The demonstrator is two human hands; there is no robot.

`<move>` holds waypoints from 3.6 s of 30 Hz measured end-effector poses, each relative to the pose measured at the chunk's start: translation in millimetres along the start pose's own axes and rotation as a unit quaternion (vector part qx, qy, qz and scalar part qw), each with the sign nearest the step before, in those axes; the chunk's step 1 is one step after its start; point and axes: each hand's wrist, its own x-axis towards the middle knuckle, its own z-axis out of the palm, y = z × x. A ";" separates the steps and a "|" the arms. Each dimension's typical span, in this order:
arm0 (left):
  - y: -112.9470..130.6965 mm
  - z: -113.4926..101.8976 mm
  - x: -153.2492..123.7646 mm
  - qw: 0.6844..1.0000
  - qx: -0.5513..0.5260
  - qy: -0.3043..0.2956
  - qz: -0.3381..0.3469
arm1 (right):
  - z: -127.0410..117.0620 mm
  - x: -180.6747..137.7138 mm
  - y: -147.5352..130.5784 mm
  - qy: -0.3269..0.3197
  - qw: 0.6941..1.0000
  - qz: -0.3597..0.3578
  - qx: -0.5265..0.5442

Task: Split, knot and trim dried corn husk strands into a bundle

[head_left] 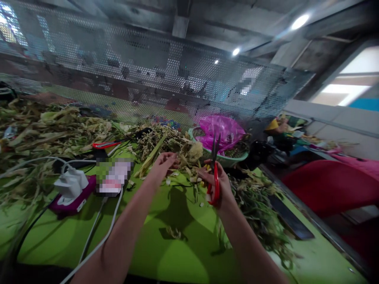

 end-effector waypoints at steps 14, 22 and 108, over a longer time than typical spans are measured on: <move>-26.3 23.4 -5.0 0.984 -0.132 -0.078 -0.091 | 6.8 -14.9 -7.7 -0.028 0.998 0.006 -0.062; -19.1 10.6 3.9 0.982 -0.183 0.001 -0.045 | -39.1 -13.5 -29.6 -0.101 0.971 -0.002 -0.218; -11.5 5.2 -0.8 0.988 -0.111 -0.100 -0.029 | -80.2 -45.7 -20.3 -0.106 0.921 0.052 -0.371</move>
